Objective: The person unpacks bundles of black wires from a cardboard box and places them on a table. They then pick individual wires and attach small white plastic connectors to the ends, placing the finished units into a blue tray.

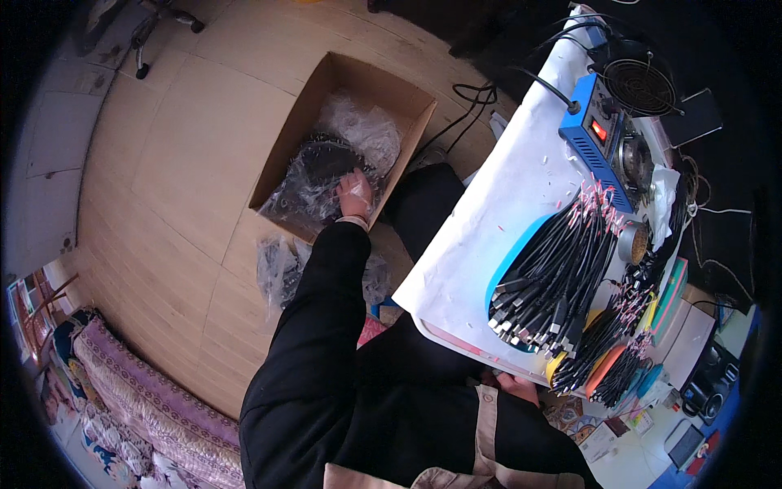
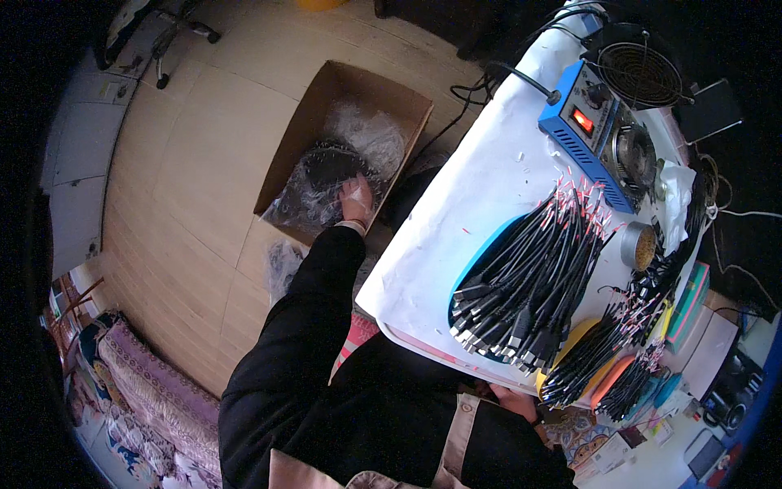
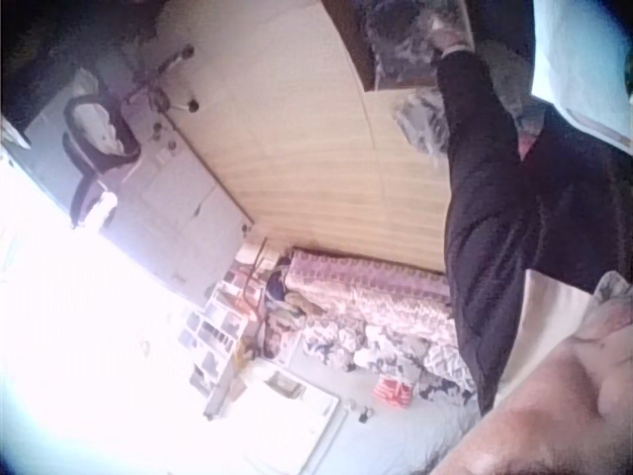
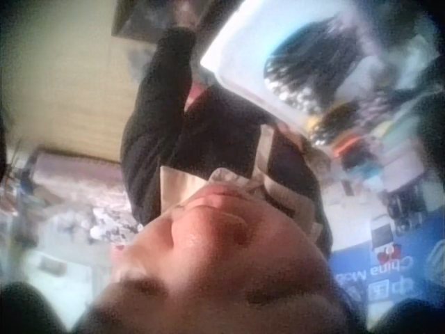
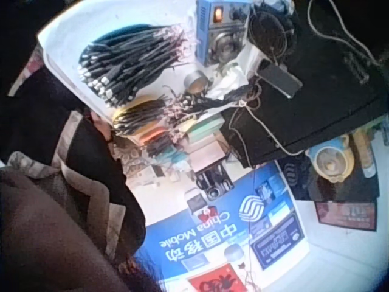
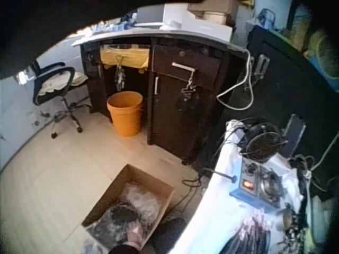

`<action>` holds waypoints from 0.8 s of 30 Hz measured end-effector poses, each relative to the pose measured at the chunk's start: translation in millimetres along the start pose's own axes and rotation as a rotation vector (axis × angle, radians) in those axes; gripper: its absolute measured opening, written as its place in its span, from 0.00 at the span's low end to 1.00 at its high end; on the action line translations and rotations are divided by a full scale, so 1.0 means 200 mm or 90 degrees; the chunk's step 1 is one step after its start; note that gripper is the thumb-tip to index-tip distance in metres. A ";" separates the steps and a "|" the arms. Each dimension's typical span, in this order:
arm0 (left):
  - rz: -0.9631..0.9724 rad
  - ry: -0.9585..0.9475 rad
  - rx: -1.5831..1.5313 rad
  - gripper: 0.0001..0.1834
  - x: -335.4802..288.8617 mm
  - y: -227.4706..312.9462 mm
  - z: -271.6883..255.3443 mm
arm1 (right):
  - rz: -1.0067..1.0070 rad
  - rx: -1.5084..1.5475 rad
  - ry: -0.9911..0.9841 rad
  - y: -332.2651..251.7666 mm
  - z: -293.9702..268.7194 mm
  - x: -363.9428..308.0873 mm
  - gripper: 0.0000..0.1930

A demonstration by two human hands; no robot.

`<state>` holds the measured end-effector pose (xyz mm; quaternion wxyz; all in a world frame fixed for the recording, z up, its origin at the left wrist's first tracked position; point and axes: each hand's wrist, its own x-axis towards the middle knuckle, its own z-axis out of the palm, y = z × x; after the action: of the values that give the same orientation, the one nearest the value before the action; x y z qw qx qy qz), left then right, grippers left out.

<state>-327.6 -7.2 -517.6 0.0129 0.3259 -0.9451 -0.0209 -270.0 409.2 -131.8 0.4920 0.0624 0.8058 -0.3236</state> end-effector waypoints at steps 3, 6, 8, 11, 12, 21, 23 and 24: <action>-0.001 -0.066 0.000 0.18 0.00 -0.03 0.00 | 0.015 -0.008 -0.003 0.04 -0.01 0.00 0.12; -0.007 -0.093 -0.101 0.15 -0.01 -0.08 -0.01 | -0.006 0.186 -0.076 0.03 -0.01 0.01 0.13; 0.020 0.033 -0.227 0.14 0.00 -0.13 -0.04 | -0.026 0.159 -0.080 0.01 0.00 0.02 0.13; -0.062 -0.071 -0.553 0.17 0.04 -0.20 -0.11 | -0.078 0.137 -0.092 0.00 0.00 0.04 0.13; -0.003 -0.061 -0.491 0.18 0.04 -0.23 -0.14 | -0.082 0.128 -0.077 0.00 0.00 0.04 0.13; -0.088 -0.121 -0.551 0.43 0.21 -0.47 -0.37 | 0.033 0.222 -0.059 0.01 0.01 0.00 0.11; -0.119 -0.098 -0.675 0.39 0.25 -0.52 -0.44 | 0.003 0.265 -0.070 0.00 0.03 0.01 0.10; -0.150 -0.092 -0.741 0.37 0.25 -0.55 -0.48 | -0.012 0.286 -0.075 0.00 0.03 0.01 0.10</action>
<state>-296.6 -127.2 -426.3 0.1223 0.3658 -0.7344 -0.5585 -267.1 404.5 -135.4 0.5088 0.1436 0.6841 -0.5025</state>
